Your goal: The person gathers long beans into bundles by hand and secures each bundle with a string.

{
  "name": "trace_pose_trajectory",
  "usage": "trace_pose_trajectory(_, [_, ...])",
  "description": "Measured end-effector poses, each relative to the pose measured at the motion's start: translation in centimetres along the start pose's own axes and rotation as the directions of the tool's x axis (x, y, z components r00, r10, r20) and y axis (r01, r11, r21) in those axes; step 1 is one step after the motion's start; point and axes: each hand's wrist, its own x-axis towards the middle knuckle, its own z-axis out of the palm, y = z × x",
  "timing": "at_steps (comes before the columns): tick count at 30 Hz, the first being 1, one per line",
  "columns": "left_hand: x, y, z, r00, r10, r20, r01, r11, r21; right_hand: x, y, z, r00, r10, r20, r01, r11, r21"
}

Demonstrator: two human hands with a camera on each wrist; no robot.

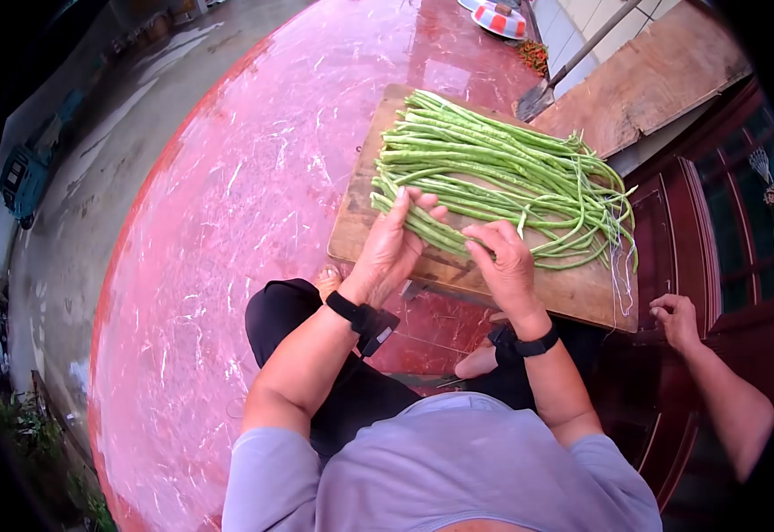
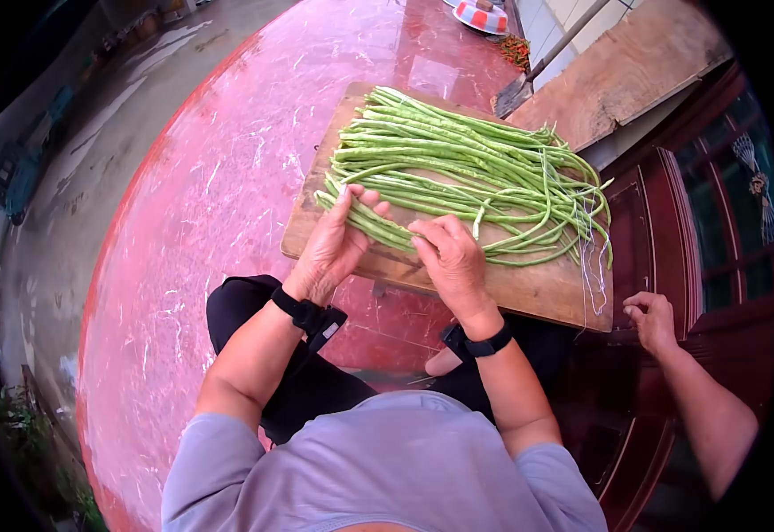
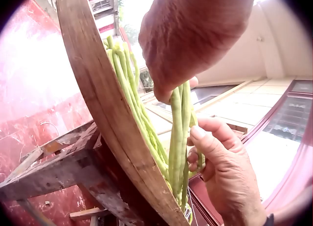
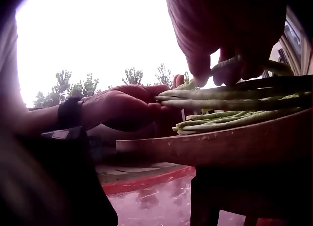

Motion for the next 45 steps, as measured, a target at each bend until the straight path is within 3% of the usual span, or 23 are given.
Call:
trace_pose_trajectory(2, [-0.4,0.3,0.9,0.999,0.005,-0.045,-0.004,1.000,0.014,-0.1,0.0,-0.3,1.000,0.016,-0.002,-0.016,1.000,-0.013])
trace_pose_trajectory(5, [0.1,0.0,0.0,0.999,0.007,0.050,-0.006,1.000,-0.024,-0.2,0.0,-0.4,0.991,0.113,0.073,-0.116,0.993,0.036])
trace_pose_trajectory(8, [0.7,-0.4,-0.9,0.998,0.006,0.062,0.002,0.992,-0.128,0.2,-1.1,-0.9,0.988,-0.114,0.103,0.130,0.979,-0.160])
trace_pose_trajectory(11, [0.3,-0.3,-0.2,0.996,0.003,0.093,0.010,0.989,-0.145,0.8,-2.6,-0.3,0.980,-0.098,0.171,0.124,0.981,-0.147])
trace_pose_trajectory(12, [0.3,-0.4,-0.3,0.996,-0.003,0.086,0.018,0.986,-0.165,0.8,-2.3,0.2,0.975,-0.158,0.157,0.186,0.965,-0.187])
trace_pose_trajectory(15, [0.3,-0.3,-0.7,0.999,-0.005,0.048,0.013,0.986,-0.168,0.5,-0.9,1.3,0.937,0.028,0.349,0.026,0.989,-0.148])
trace_pose_trajectory(16, [0.3,-0.3,-0.7,1.000,-0.003,0.031,0.007,0.991,-0.133,0.4,-0.8,1.6,0.958,-0.046,0.282,0.098,0.980,-0.172])
trace_pose_trajectory(19, [-1.0,0.3,2.6,0.994,-0.019,-0.111,0.021,1.000,0.015,0.2,-0.4,1.5,0.949,-0.045,0.312,0.096,0.984,-0.152])
trace_pose_trajectory(23, [-0.2,-0.4,0.7,0.994,-0.062,0.095,0.068,0.995,-0.066,-0.2,-0.5,0.9,0.947,-0.023,0.320,0.039,0.998,-0.042])
trace_pose_trajectory(25, [-0.2,-0.1,0.6,0.982,-0.077,0.174,0.094,0.992,-0.087,-0.2,0.5,0.2,0.954,-0.084,0.288,0.114,0.990,-0.088])
trace_pose_trajectory(27, [-0.1,0.0,0.7,0.994,-0.054,0.098,0.064,0.993,-0.101,0.1,2.9,-1.1,0.942,-0.195,0.272,0.242,0.959,-0.150])
trace_pose_trajectory(28, [0.0,0.4,0.6,0.995,-0.043,0.090,0.053,0.992,-0.115,0.3,3.5,-2.2,0.933,-0.148,0.329,0.230,0.947,-0.225])
trace_pose_trajectory(33, [0.5,1.8,0.0,0.999,-0.025,0.048,0.035,0.975,-0.221,1.1,8.3,-5.4,0.930,-0.223,0.292,0.321,0.881,-0.347])
trace_pose_trajectory(37, [0.4,2.2,-1.1,0.996,-0.012,-0.091,-0.010,0.971,-0.238,1.8,8.4,-8.0,0.932,-0.264,0.250,0.345,0.858,-0.381])
trace_pose_trajectory(43, [0.9,2.6,-2.3,0.978,-0.037,-0.203,-0.031,0.945,-0.325,3.0,7.4,-11.1,0.926,-0.373,-0.054,0.249,0.714,-0.654])
trace_pose_trajectory(45, [0.9,2.6,-1.9,0.956,-0.036,-0.290,-0.056,0.952,-0.302,3.0,7.2,-12.9,0.956,-0.290,-0.035,0.193,0.716,-0.671])
